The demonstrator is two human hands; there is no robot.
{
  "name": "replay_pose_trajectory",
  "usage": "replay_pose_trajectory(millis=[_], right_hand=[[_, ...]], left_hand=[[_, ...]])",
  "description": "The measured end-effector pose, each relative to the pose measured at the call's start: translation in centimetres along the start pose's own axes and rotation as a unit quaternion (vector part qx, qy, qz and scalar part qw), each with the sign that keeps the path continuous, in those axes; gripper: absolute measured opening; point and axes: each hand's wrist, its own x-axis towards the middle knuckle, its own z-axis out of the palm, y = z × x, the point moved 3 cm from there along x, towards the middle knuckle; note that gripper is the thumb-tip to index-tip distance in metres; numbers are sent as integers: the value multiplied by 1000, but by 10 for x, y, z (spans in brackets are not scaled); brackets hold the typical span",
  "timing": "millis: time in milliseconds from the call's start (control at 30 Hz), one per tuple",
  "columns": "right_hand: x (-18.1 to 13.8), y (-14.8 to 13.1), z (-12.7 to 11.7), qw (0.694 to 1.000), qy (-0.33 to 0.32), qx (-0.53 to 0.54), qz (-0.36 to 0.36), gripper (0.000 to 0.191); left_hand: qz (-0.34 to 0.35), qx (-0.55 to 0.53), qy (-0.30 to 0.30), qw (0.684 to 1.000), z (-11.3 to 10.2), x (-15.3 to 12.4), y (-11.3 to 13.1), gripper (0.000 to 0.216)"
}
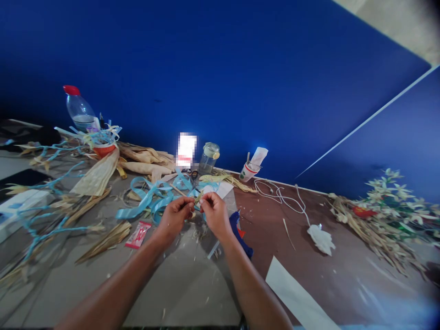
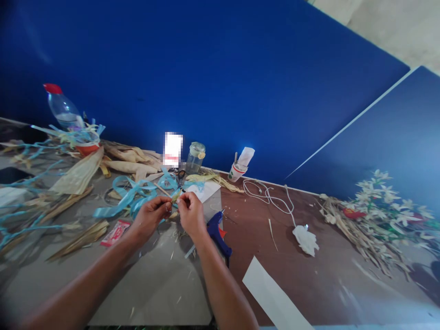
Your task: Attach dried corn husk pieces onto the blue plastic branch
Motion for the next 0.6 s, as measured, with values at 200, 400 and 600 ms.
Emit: replay_pose_trajectory(millis=[200,400,600], right_hand=[[1,6,1,999,11,36,3,10],[2,7,4,995,3,103,6,17],[0,1,4,989,-32,133,55,19]], left_hand=[[-2,19,-2,1000,0,0,0,20],[0,15,-5,1000,2,-1,2,21],[0,30,-3,1000,-1,1,1,20]])
